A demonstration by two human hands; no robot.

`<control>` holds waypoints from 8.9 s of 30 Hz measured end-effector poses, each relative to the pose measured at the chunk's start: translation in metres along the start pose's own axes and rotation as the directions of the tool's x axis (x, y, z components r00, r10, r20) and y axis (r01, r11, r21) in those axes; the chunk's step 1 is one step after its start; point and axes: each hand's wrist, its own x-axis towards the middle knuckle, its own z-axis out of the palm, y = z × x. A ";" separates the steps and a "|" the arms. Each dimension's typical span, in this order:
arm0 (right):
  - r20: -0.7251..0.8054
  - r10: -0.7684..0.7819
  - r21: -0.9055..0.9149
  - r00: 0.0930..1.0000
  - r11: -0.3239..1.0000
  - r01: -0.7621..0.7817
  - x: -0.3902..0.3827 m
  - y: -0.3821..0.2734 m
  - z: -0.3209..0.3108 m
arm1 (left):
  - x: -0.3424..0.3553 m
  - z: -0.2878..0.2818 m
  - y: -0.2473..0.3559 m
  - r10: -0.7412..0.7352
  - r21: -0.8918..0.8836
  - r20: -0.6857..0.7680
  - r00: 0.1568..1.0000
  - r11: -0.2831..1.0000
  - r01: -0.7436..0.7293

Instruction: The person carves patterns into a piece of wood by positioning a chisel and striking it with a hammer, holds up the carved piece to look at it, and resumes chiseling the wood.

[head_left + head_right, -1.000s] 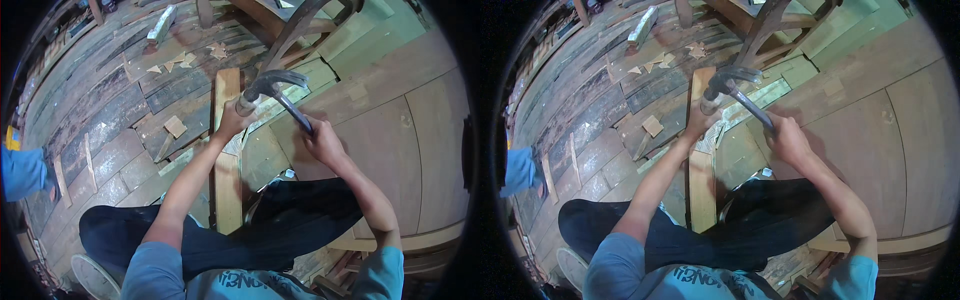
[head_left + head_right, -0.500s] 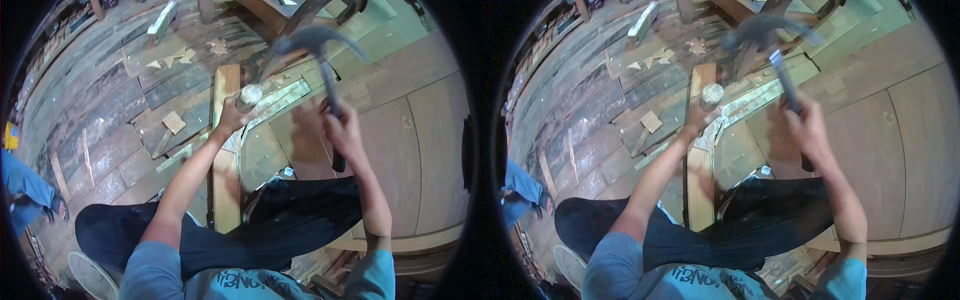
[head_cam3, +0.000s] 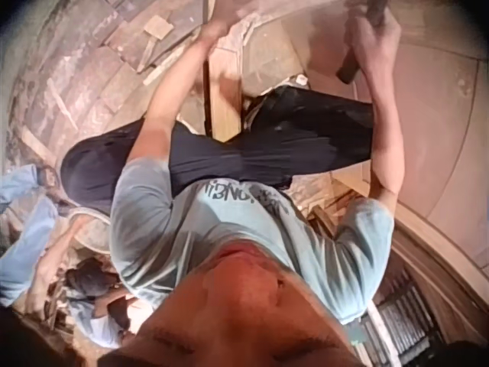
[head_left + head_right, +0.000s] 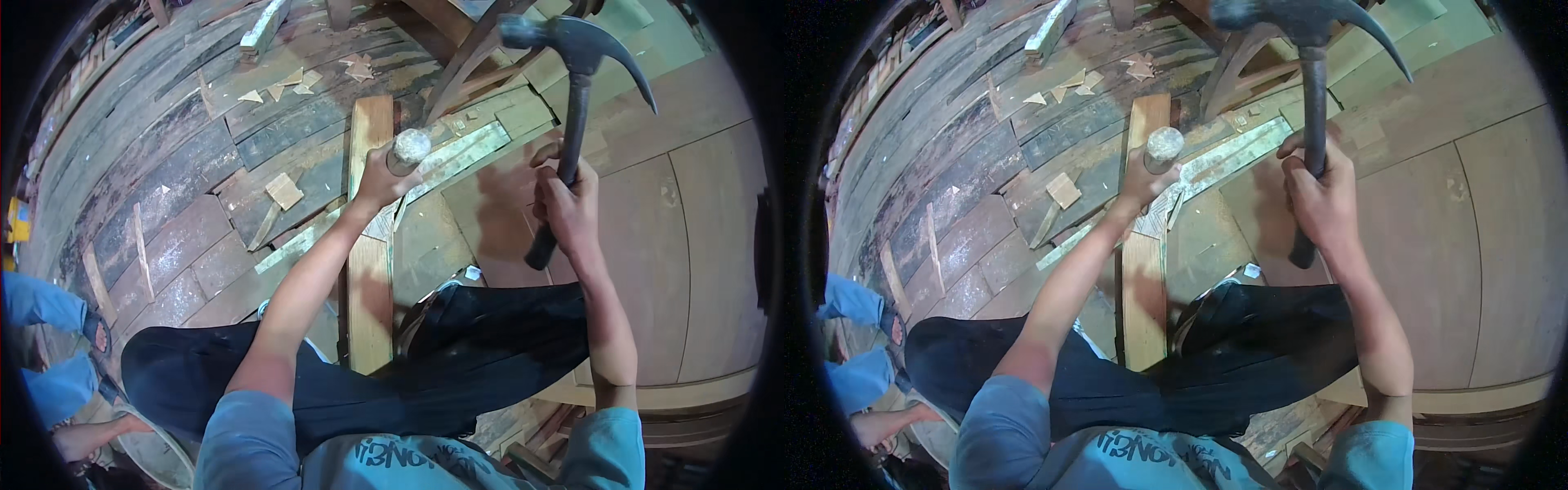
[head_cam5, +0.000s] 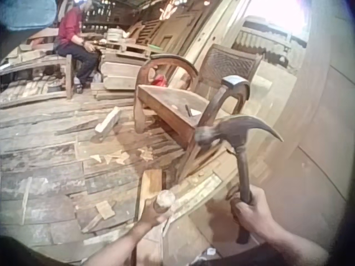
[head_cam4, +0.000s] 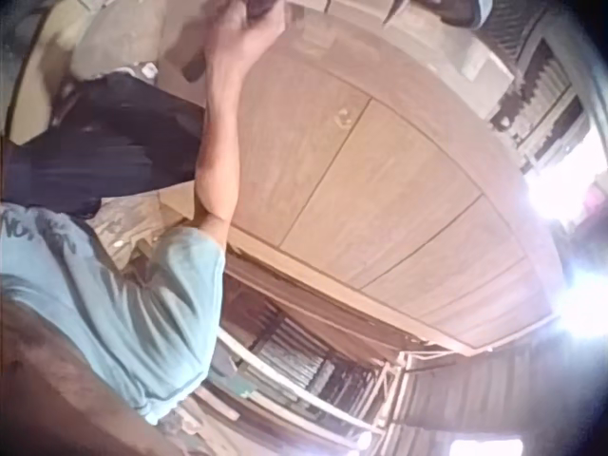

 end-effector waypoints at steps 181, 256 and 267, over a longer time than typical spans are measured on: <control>0.201 0.387 0.285 0.900 0.856 -0.431 0.031 0.151 0.096 | 0.028 -0.044 -0.054 -0.235 -0.234 -0.408 0.882 0.961 0.148; -0.275 -0.329 0.054 0.903 0.933 0.357 0.034 -0.059 0.003 | 0.031 -0.006 -0.029 -0.004 0.126 -0.232 0.973 0.992 0.034; 0.029 0.175 0.025 0.984 0.984 -0.176 0.013 0.063 0.047 | 0.022 -0.009 -0.023 -0.133 0.047 -0.206 0.969 0.988 0.146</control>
